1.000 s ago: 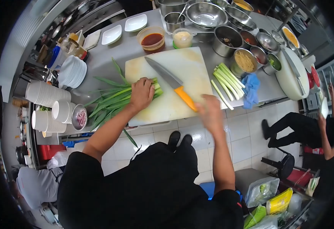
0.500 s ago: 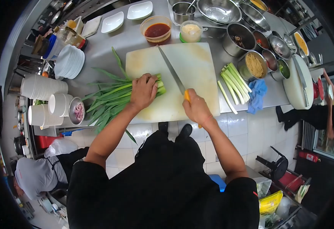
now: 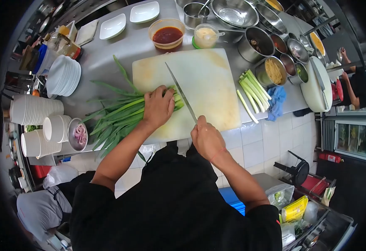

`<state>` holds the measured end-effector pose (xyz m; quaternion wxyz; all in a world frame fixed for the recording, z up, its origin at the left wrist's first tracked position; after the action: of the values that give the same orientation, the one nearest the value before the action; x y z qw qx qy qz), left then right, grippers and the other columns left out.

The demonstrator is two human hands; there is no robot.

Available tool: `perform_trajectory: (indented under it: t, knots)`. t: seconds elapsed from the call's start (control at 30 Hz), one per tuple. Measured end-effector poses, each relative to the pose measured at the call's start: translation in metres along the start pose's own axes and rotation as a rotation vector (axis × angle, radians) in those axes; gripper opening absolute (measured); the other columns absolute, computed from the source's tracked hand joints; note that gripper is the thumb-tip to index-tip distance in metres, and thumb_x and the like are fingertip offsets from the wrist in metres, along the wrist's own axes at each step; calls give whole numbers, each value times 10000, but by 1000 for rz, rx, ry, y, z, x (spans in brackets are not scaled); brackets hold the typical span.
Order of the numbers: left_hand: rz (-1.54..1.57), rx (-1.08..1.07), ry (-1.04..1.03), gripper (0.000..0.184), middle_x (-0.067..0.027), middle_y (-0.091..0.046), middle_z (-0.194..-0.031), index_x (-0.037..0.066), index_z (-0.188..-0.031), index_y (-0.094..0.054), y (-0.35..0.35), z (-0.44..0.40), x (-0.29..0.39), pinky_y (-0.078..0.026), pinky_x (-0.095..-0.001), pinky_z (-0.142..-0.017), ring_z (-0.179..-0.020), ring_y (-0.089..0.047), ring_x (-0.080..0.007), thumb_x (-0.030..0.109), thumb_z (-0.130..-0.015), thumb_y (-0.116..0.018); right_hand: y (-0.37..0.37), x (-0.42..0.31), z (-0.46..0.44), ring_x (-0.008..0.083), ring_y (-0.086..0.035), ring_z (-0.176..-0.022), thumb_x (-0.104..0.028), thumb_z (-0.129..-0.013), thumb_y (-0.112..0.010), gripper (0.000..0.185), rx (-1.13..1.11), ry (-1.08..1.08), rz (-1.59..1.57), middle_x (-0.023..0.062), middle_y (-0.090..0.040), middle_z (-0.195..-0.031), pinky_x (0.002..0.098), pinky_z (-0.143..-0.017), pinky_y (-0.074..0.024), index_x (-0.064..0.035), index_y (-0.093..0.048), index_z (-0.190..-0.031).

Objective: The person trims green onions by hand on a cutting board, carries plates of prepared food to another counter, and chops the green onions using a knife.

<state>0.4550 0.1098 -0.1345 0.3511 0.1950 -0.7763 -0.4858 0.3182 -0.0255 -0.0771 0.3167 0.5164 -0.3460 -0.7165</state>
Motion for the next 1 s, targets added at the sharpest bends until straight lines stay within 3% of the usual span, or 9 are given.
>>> perform_trajectory:
  t: [0.13,0.43,0.73,0.83,1.0]
  knots:
    - [-21,-13,13,301,-122,-506,-1114,130,-1132,-556,-3,1,-1,-330,-471,-892,-1069,-502,-260,216,-844,-548,12,-16,18,436,-590,-588,-114,-886,-505,158,-5,-25,129,249,-563,-650,486,-519,-500,16,-422,-856]
    - [-15,-6,4,280,-137,-491,-1116,123,-1110,-554,-1,-1,2,-327,-471,-875,-1019,-523,-280,182,-836,-551,26,-22,25,431,-610,-616,-86,-873,-496,126,-120,-53,102,260,-569,-679,480,-538,-514,18,-426,-867]
    - [25,-68,34,300,-145,-509,-1092,113,-1116,-561,1,-4,0,-329,-475,-878,-1029,-525,-274,178,-823,-564,-8,-11,-22,436,-616,-636,-54,-859,-450,94,-192,-76,123,276,-585,-699,479,-557,-514,29,-423,-894]
    - [46,-32,24,291,-143,-510,-1083,108,-1105,-571,0,-3,-2,-327,-476,-881,-1020,-529,-274,173,-821,-566,-54,8,-52,448,-618,-655,-70,-866,-444,110,-57,4,187,282,-593,-714,489,-576,-515,32,-422,-904]
    - [89,24,34,288,-119,-514,-1076,123,-1097,-577,-1,0,-5,-320,-481,-890,-1017,-528,-252,177,-814,-578,-49,10,-69,460,-597,-645,-92,-889,-442,129,-34,-31,83,284,-583,-670,519,-582,-492,33,-414,-905]
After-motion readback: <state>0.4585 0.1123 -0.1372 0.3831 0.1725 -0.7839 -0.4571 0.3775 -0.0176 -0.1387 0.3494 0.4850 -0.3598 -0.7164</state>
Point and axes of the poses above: each hand's wrist, its own z-axis away from the middle knuckle, its own y-axis out of the back of the hand, x = y × z, the point moved 3 cm from there along -z, towards the middle knuckle
